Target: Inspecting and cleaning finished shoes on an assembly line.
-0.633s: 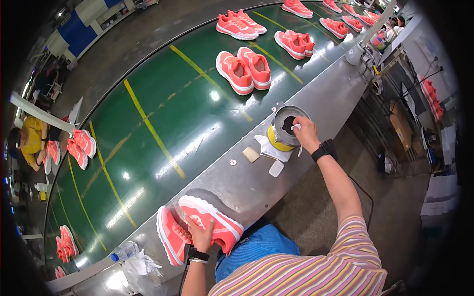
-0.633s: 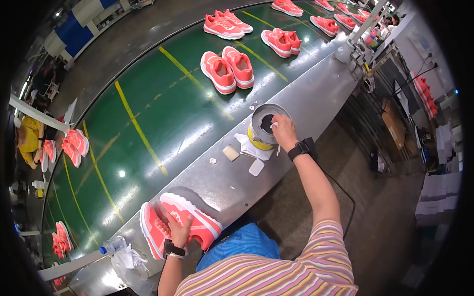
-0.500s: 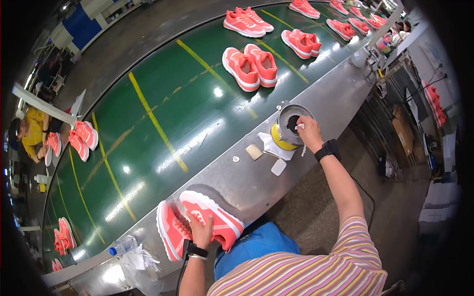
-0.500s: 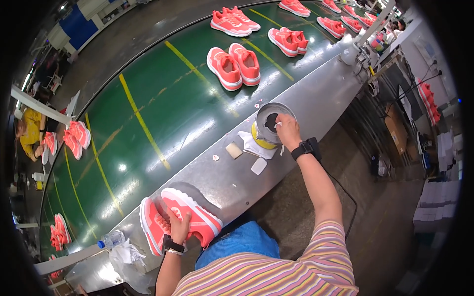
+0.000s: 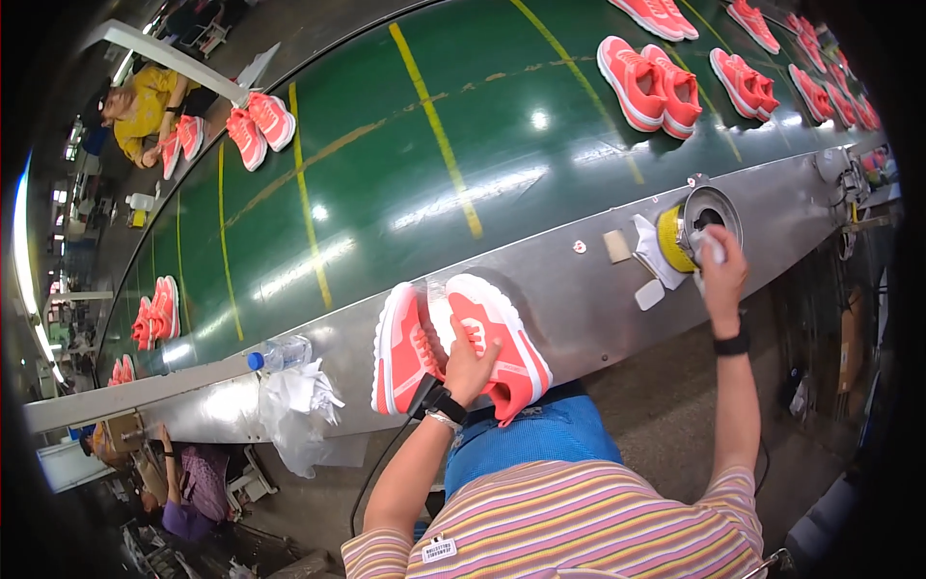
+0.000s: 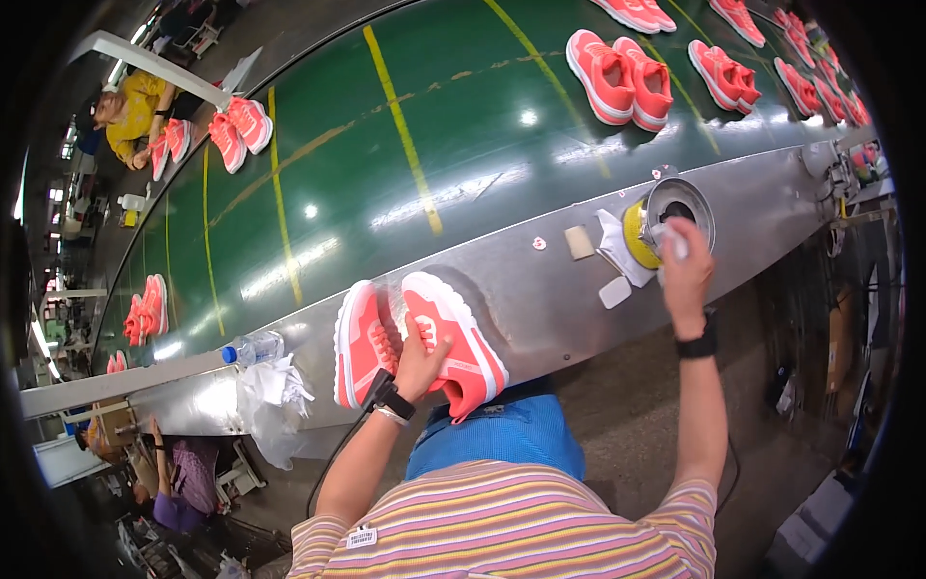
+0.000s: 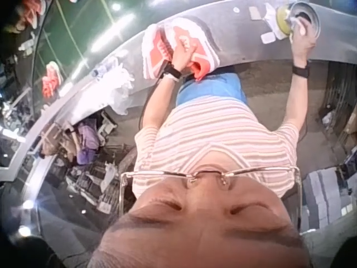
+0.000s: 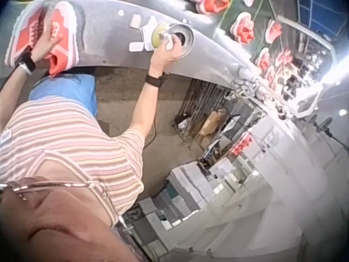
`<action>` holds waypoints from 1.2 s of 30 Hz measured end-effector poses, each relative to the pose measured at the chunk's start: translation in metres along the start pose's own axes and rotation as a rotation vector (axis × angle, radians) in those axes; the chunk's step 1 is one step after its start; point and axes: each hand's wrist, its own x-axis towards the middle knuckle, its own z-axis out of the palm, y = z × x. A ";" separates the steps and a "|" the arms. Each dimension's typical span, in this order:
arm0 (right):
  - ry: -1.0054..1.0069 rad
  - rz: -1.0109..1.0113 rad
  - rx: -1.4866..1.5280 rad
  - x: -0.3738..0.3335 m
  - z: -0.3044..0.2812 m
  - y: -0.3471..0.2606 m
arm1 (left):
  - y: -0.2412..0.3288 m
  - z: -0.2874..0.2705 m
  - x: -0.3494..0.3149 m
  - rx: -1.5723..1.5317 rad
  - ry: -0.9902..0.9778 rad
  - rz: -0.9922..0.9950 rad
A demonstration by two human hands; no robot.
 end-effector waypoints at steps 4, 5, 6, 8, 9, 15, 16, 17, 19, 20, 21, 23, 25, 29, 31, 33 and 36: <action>-0.403 0.246 0.467 -0.080 0.066 -0.062 | -0.009 0.000 0.000 0.092 0.023 0.012; -0.463 0.117 0.432 -0.091 0.083 -0.082 | -0.010 0.000 0.000 0.096 0.019 0.009; -0.500 0.097 0.474 -0.100 0.101 -0.098 | -0.011 0.000 0.000 0.097 0.018 0.000; -0.543 0.084 0.518 -0.117 0.136 -0.113 | -0.014 0.002 0.001 0.119 0.021 -0.002; -0.565 0.056 0.521 -0.123 0.154 -0.114 | -0.015 0.002 0.001 0.119 0.020 -0.011; -0.600 -0.012 0.414 -0.107 0.185 -0.120 | 0.017 0.000 -0.004 0.229 0.042 -0.068; -0.602 0.020 0.439 -0.110 0.182 -0.122 | 0.013 0.000 -0.006 0.240 0.076 -0.028; -0.604 0.051 0.464 -0.116 0.177 -0.121 | 0.011 -0.001 -0.008 0.235 0.078 -0.035; -0.644 0.047 0.452 -0.124 0.168 -0.116 | 0.007 0.000 -0.010 0.250 0.098 0.001; -0.660 0.080 0.462 -0.124 0.167 -0.115 | 0.006 0.000 -0.009 0.243 0.102 -0.007; -0.667 0.119 0.466 -0.124 0.164 -0.114 | 0.007 0.002 -0.009 0.248 0.103 0.007; -0.606 0.085 0.475 -0.114 0.178 -0.113 | 0.009 0.004 -0.008 0.250 0.100 0.018; -0.626 0.052 0.485 -0.106 0.185 -0.119 | 0.009 0.002 -0.006 0.233 0.092 -0.008; -0.712 0.154 0.455 -0.131 0.157 -0.110 | 0.006 0.001 -0.009 0.227 0.115 -0.008; -0.673 0.190 0.499 -0.131 0.156 -0.111 | 0.005 0.001 -0.007 0.229 0.118 0.030; -0.642 0.176 0.527 -0.120 0.166 -0.115 | 0.008 0.002 -0.009 0.216 0.117 0.022; -0.674 0.101 0.481 -0.102 0.180 -0.118 | 0.013 0.002 -0.008 0.203 0.109 -0.003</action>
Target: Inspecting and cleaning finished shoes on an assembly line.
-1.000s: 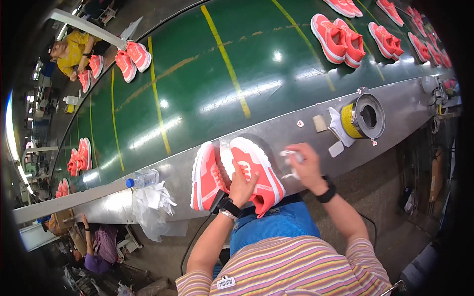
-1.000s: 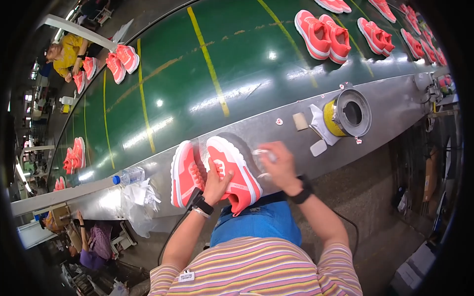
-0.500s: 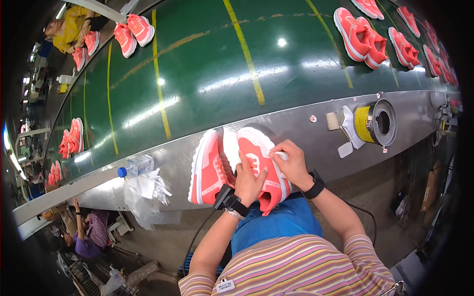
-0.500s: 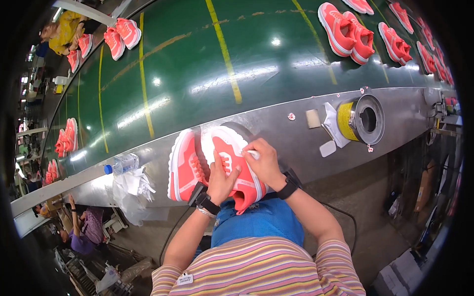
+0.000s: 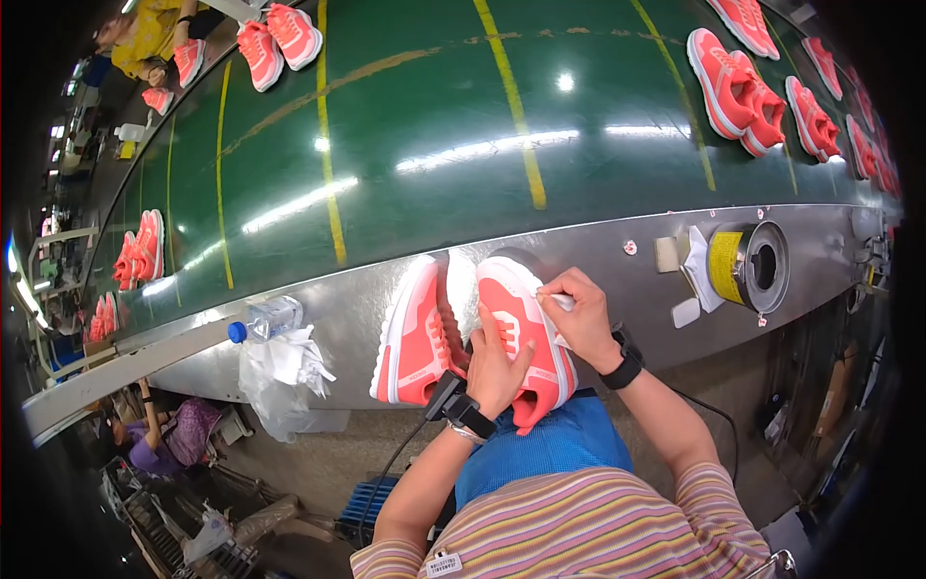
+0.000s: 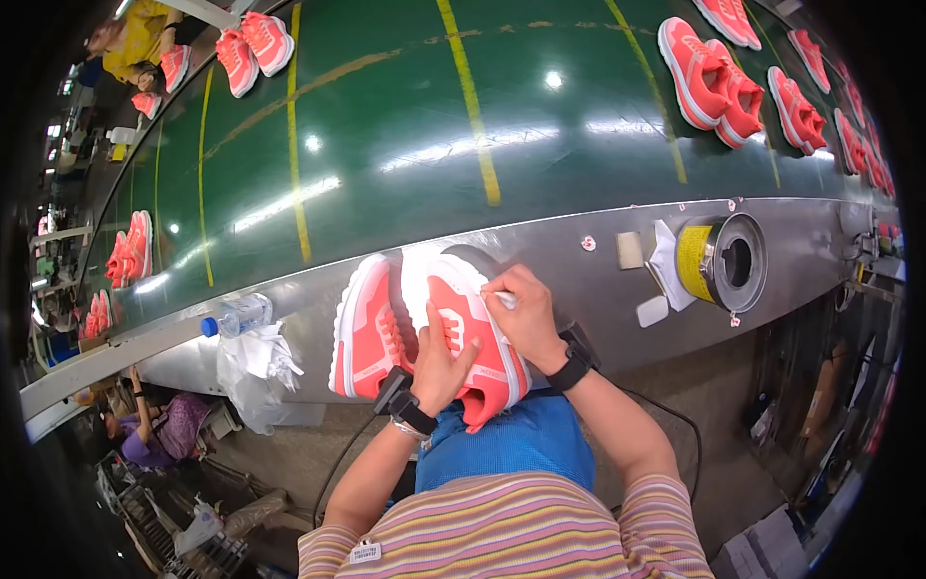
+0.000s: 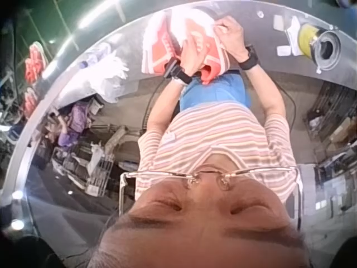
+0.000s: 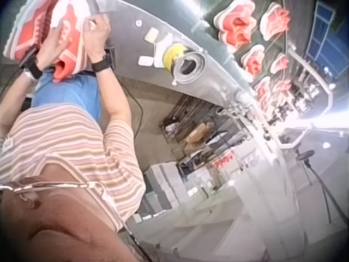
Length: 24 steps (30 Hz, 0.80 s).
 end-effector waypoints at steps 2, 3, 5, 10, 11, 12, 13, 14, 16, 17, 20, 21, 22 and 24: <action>-0.047 -0.019 -0.009 -0.010 -0.003 -0.001 | -0.008 0.000 -0.002 0.005 0.017 0.030; -0.090 -0.034 -0.021 -0.016 -0.005 -0.001 | -0.007 -0.001 -0.002 0.002 0.025 0.026; -0.107 -0.017 0.004 -0.015 -0.002 -0.001 | -0.004 -0.003 -0.002 -0.043 -0.033 -0.057; -0.233 -0.042 -0.051 0.027 0.005 -0.007 | 0.001 -0.006 -0.001 -0.090 -0.077 -0.091; -0.239 -0.038 -0.055 0.035 0.008 -0.006 | 0.000 -0.006 -0.001 -0.068 -0.066 -0.084; -0.269 0.000 -0.039 0.041 0.011 -0.006 | 0.000 -0.006 -0.002 -0.048 -0.054 -0.079; -0.289 0.040 -0.025 0.049 0.011 -0.005 | 0.000 -0.005 -0.002 -0.054 -0.060 -0.079; -0.299 0.048 -0.038 0.055 0.015 0.002 | 0.001 -0.004 -0.001 -0.058 -0.059 -0.077; -0.333 0.008 -0.016 0.071 0.026 0.004 | -0.006 -0.001 -0.001 -0.032 0.007 0.002; -0.361 -0.035 0.005 0.077 0.028 0.005 | -0.007 0.001 0.000 -0.033 -0.001 0.005; -0.374 -0.017 0.014 0.069 0.022 0.004 | -0.006 0.000 0.000 -0.025 0.014 0.015; -0.355 -0.070 -0.013 0.065 0.018 0.004 | -0.006 0.000 0.000 -0.024 0.012 0.011; -0.356 -0.067 -0.011 0.058 0.014 0.005 | -0.007 0.000 0.001 -0.027 0.020 0.021; -0.302 -0.078 -0.002 0.042 0.003 0.008 | -0.005 0.000 0.000 -0.028 0.028 0.037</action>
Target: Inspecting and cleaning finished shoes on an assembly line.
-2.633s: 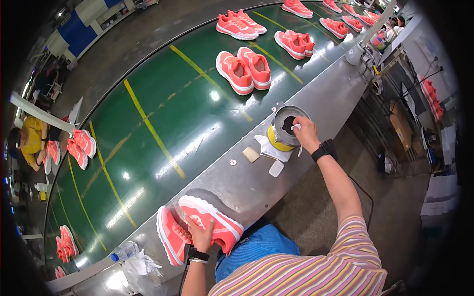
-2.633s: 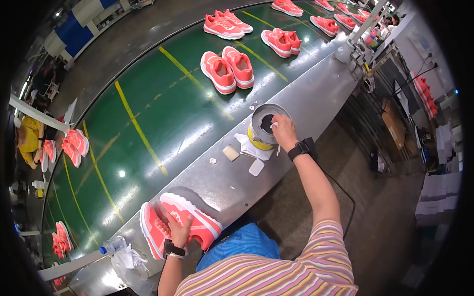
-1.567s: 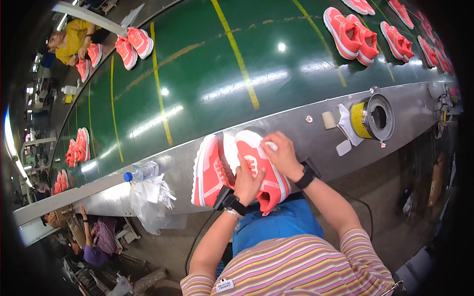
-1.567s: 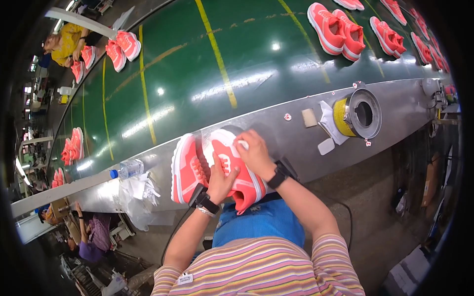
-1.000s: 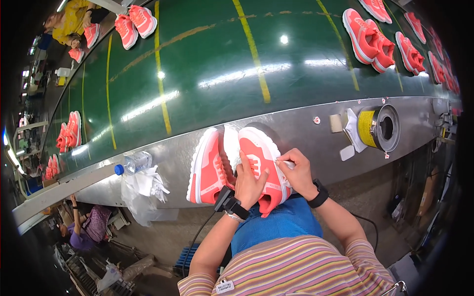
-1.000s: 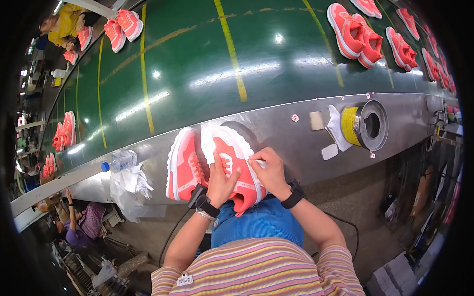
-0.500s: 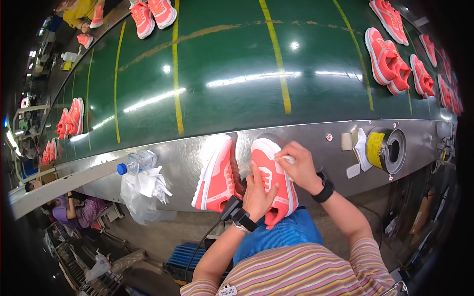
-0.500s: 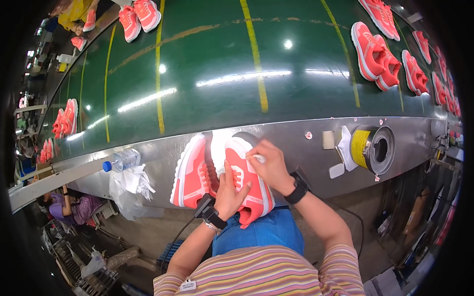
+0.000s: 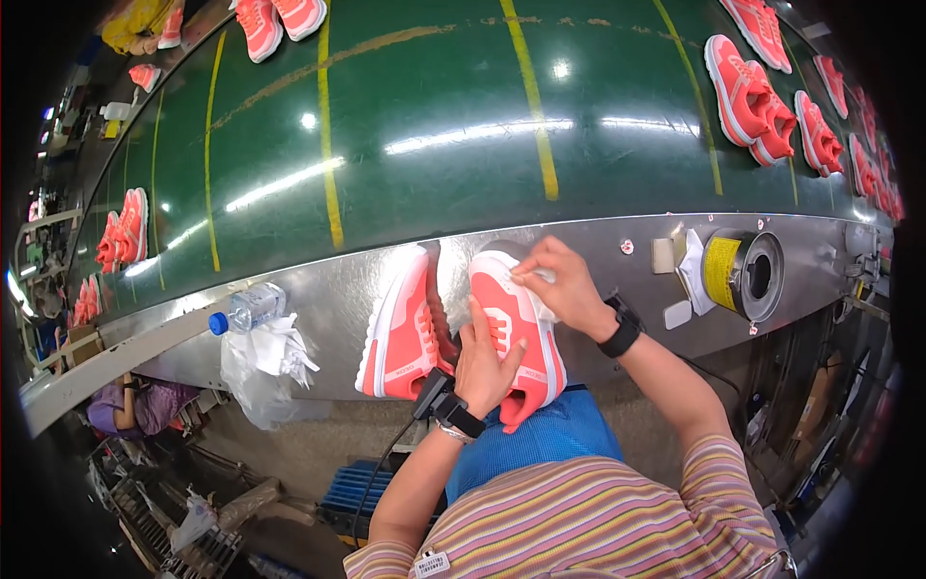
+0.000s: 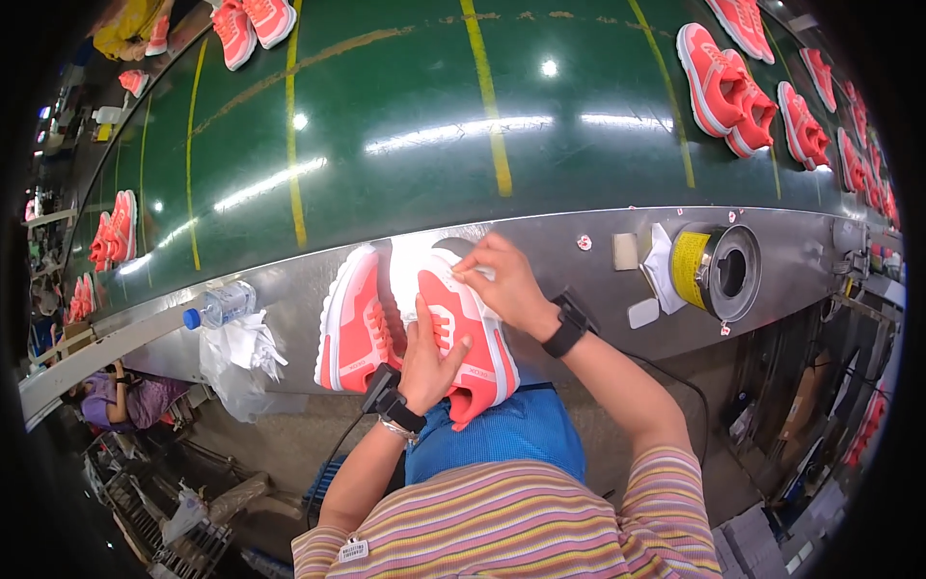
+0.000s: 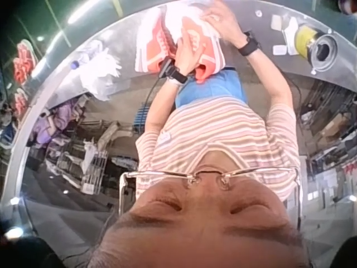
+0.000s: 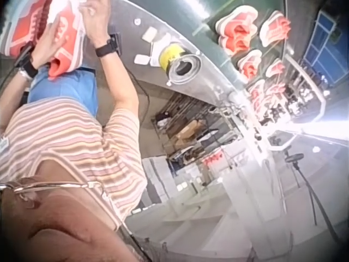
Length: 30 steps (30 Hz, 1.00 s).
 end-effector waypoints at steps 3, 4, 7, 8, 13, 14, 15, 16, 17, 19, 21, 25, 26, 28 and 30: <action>0.064 -0.024 -0.018 -0.025 -0.002 0.001 | 0.003 0.000 0.002 -0.011 -0.020 -0.025; 0.071 -0.018 -0.021 -0.035 -0.002 0.002 | 0.004 0.000 0.001 -0.002 -0.022 -0.031; 0.072 0.059 0.032 -0.064 -0.001 0.003 | 0.003 -0.001 0.000 0.021 -0.021 -0.040; 0.064 0.061 0.068 -0.076 0.002 0.008 | 0.002 -0.002 -0.001 0.032 -0.018 -0.046; 0.126 0.028 0.117 -0.065 0.005 0.003 | -0.002 0.002 -0.003 0.015 -0.011 -0.031; 0.166 0.008 0.041 -0.050 0.003 0.002 | 0.001 0.003 -0.001 0.010 -0.033 -0.070; 0.207 -0.008 -0.039 -0.039 0.000 0.002 | 0.006 0.003 0.000 0.001 -0.057 -0.109; 0.192 -0.028 -0.010 -0.029 -0.002 0.003 | 0.010 0.001 0.001 0.006 -0.072 -0.126; 0.192 -0.039 0.005 -0.031 0.000 0.003 | 0.009 0.001 0.000 0.019 -0.059 -0.129; 0.219 -0.029 -0.020 -0.042 0.005 0.003 | 0.008 -0.001 0.000 -0.008 -0.066 -0.143; 0.166 -0.069 -0.048 -0.071 0.006 0.003 | -0.001 -0.002 -0.002 -0.003 -0.091 -0.182; 0.067 0.160 0.197 -0.120 0.002 -0.011 | -0.025 -0.004 -0.002 -0.382 -0.128 0.041; 0.072 0.151 0.198 -0.120 0.001 -0.010 | -0.022 -0.009 -0.002 -0.565 -0.178 0.086; 0.252 0.247 0.386 -0.121 0.001 -0.012 | -0.020 -0.008 0.001 -0.512 -0.138 0.097; 0.263 0.236 0.417 -0.113 0.003 -0.020 | -0.026 -0.006 0.003 -0.276 0.008 0.180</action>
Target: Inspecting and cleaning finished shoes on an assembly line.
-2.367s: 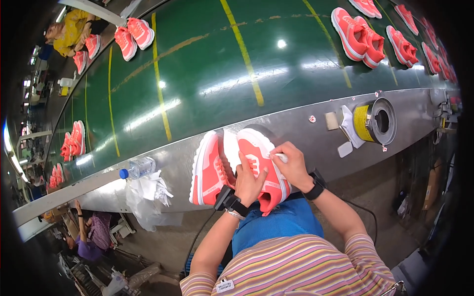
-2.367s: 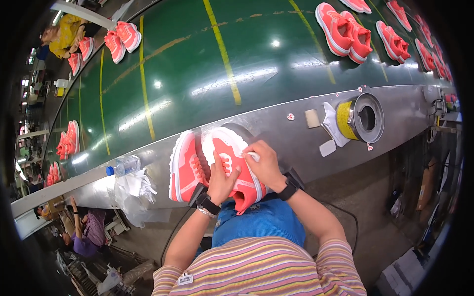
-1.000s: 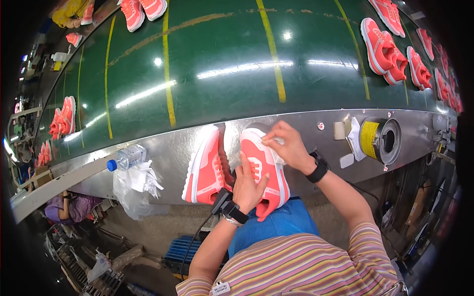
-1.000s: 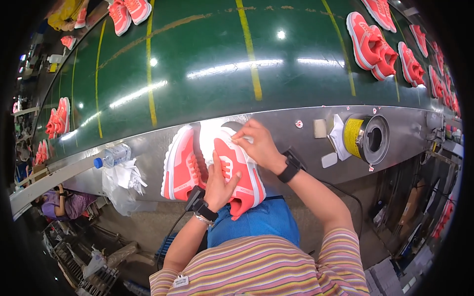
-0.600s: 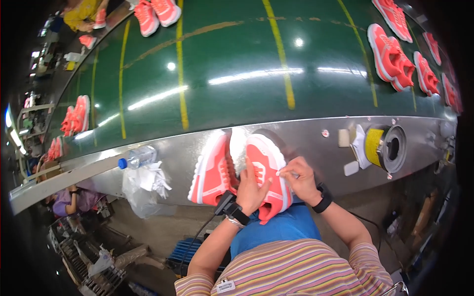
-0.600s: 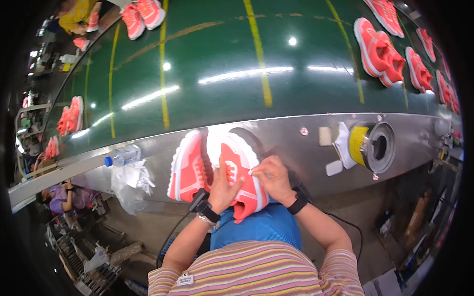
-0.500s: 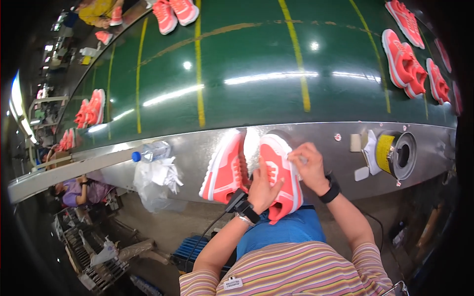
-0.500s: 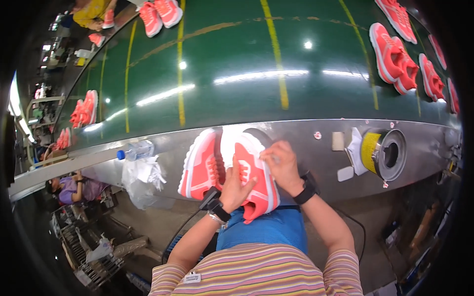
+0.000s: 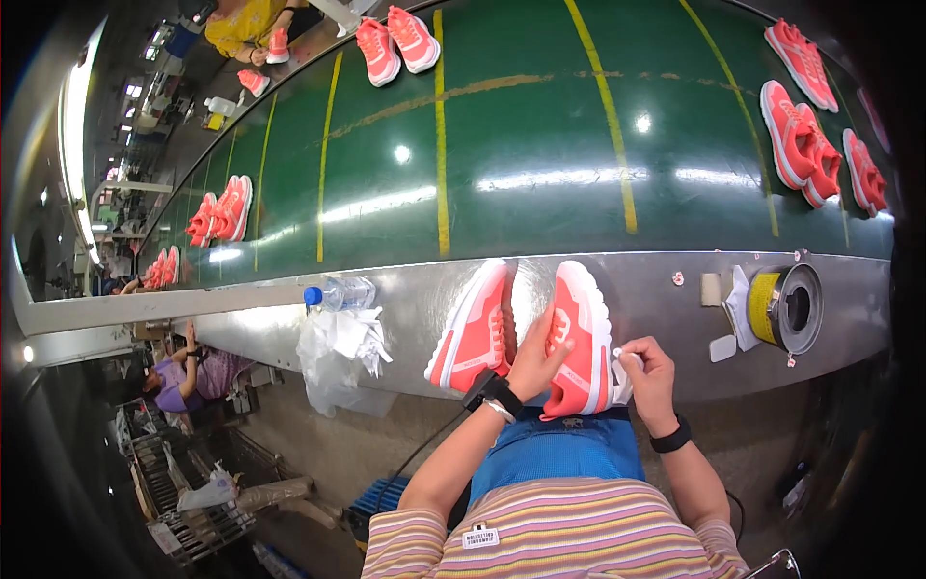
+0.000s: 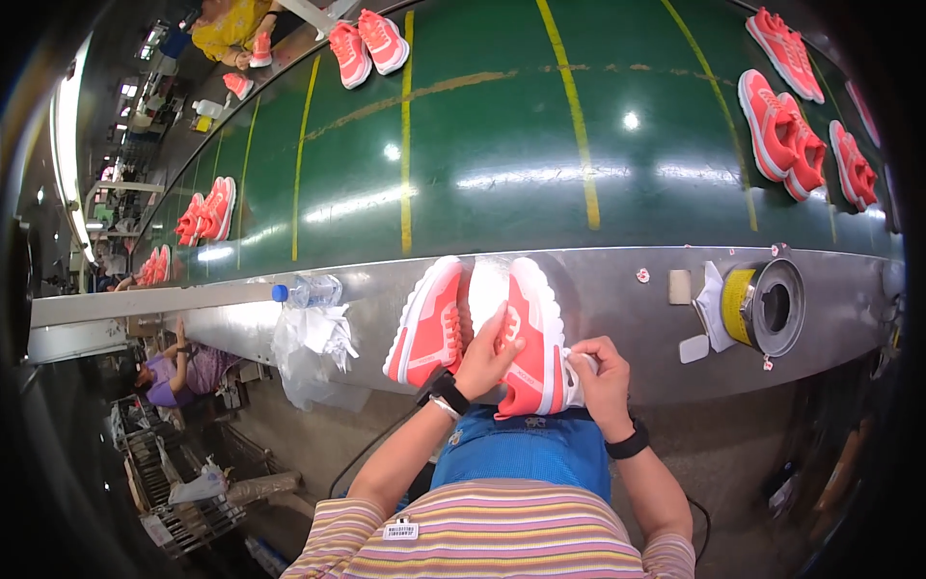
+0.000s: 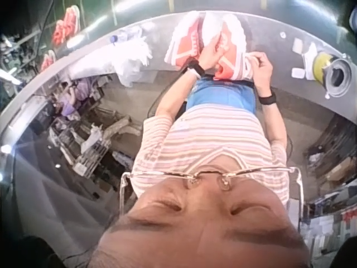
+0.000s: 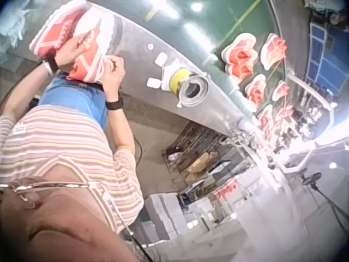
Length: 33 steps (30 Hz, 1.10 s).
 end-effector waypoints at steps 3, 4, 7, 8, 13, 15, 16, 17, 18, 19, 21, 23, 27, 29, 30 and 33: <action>0.075 0.061 0.101 0.003 0.006 -0.007 | 0.032 -0.023 -0.019 0.399 0.151 0.309; 0.100 0.057 0.134 0.001 0.009 -0.008 | 0.043 -0.039 -0.030 0.424 0.219 0.347; 0.129 0.041 0.199 -0.008 0.035 -0.027 | 0.034 -0.094 -0.039 0.596 0.347 0.234; 0.124 0.033 0.233 -0.009 0.047 -0.036 | 0.022 -0.108 -0.038 0.746 0.408 0.074; 0.091 0.085 0.355 -0.004 0.119 -0.064 | -0.070 -0.149 -0.025 0.150 -0.101 -0.127; 0.106 0.049 0.219 0.007 0.138 -0.063 | -0.065 -0.160 -0.034 -0.118 -0.186 -0.390; 0.079 0.126 0.229 0.012 0.146 -0.059 | -0.053 -0.163 -0.043 -0.386 -0.206 -0.483; 0.092 0.125 0.221 0.017 0.154 -0.055 | -0.059 -0.163 -0.053 -0.542 -0.231 -0.525; 0.075 0.091 0.155 0.023 0.165 -0.051 | -0.065 -0.165 -0.063 -0.558 -0.234 -0.531; 0.059 0.058 0.089 0.031 0.176 -0.046 | -0.072 -0.165 -0.069 -0.574 -0.239 -0.537; 0.094 0.020 -0.022 0.050 0.201 -0.029 | -0.087 -0.164 -0.080 -0.580 -0.213 -0.513; 0.089 0.049 -0.084 0.068 0.216 -0.010 | -0.095 -0.165 -0.082 -0.590 -0.188 -0.491; 0.081 -0.024 -0.287 0.094 0.233 0.024 | -0.098 -0.171 -0.081 -0.555 -0.211 -0.496; 0.107 0.063 -0.298 0.096 0.238 0.030 | -0.095 -0.174 -0.080 -0.555 -0.236 -0.508; 0.099 0.070 -0.302 0.090 0.245 0.029 | -0.095 -0.176 -0.080 -0.505 -0.228 -0.492; -0.001 -0.232 -0.390 0.071 0.253 0.026 | -0.095 -0.178 -0.082 -0.495 -0.226 -0.460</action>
